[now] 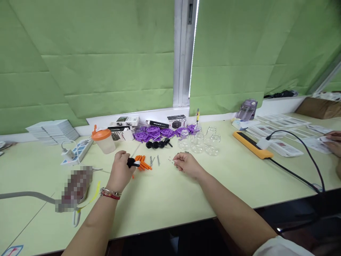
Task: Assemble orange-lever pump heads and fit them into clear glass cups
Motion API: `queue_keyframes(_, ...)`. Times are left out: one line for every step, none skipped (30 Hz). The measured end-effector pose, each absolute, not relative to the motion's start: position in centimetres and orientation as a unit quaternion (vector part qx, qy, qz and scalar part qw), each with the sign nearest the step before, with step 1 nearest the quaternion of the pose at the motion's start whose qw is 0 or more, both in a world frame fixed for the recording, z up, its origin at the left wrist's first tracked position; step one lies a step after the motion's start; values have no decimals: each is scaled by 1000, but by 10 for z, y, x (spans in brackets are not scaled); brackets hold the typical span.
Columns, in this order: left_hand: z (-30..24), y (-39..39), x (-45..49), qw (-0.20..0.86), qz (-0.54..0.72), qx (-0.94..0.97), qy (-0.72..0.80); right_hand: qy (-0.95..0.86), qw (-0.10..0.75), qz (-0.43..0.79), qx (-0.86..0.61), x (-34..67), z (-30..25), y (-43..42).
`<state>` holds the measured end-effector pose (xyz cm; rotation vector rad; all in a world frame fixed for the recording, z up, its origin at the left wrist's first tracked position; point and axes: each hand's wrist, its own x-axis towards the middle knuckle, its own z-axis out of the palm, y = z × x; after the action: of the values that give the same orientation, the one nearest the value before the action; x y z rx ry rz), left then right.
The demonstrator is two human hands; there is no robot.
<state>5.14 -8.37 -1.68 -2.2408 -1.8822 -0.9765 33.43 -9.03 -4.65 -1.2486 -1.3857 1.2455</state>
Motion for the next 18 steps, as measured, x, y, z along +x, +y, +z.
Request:
queue_keyframes(-18, -86, 58, -9, -337, -746, -574, -534, 450, 522, -490, 338, -46, -93)
queue_keyframes(-20, -88, 63, -60, -346, -768, -536, -515, 462, 540, -479, 341, -47, -96)
queue_keyframes(-24, -90, 69, -120, -348, -787, -495, -498, 472, 556, -470, 343, -48, -98)
queue_keyframes(-30, -93, 74, -183, -344, -796, -463, -483, 478, 570, -462, 345, -49, -100)
queue_keyframes(-36, -96, 78, -234, -337, -796, -444, -472, 481, 582, -456, 345, -51, -102)
queue_keyframes(-42, -99, 81, -274, -319, -797, -434, -464, 478, 592, -454, 345, -53, -103)
queue_keyframes(-48, -102, 84, -288, -308, -797, -432, -459, 470, 601, -456, 344, -56, -104)
queue_keyframes(-53, -104, 86, -293, -294, -800, -433, -456, 459, 608, -461, 342, -58, -105)
queue_keyframes(-57, -107, 87, -299, -283, -804, -429, -453, 445, 613, -470, 340, -61, -105)
queue_keyframes(-60, -108, 87, -301, -278, -808, -424, -449, 430, 617, -482, 337, -64, -106)
queue_keyframes(-62, -109, 87, -303, -275, -812, -416, -445, 418, 617, -496, 335, -66, -106)
queue_keyframes(-63, -110, 87, -307, -272, -816, -408, -442, 408, 614, -511, 332, -68, -107)
queue_keyframes(-63, -109, 86, -309, -268, -820, -400, -440, 403, 609, -523, 330, -70, -107)
queue_keyframes(-63, -109, 86, -310, -262, -824, -395, -440, 398, 604, -532, 329, -71, -107)
queue_keyframes(-63, -108, 86, -310, -254, -828, -392, -442, 396, 599, -538, 329, -71, -108)
queue_keyframes(-63, -106, 86, -309, -248, -832, -389, -446, 393, 595, -541, 329, -72, -108)
queue_keyframes(-63, -105, 86, -308, -246, -834, -387, -450, 391, 592, -542, 329, -72, -108)
queue_keyframes(-63, -104, 85, -306, -246, -835, -386, -456, 388, 589, -543, 330, -72, -107)
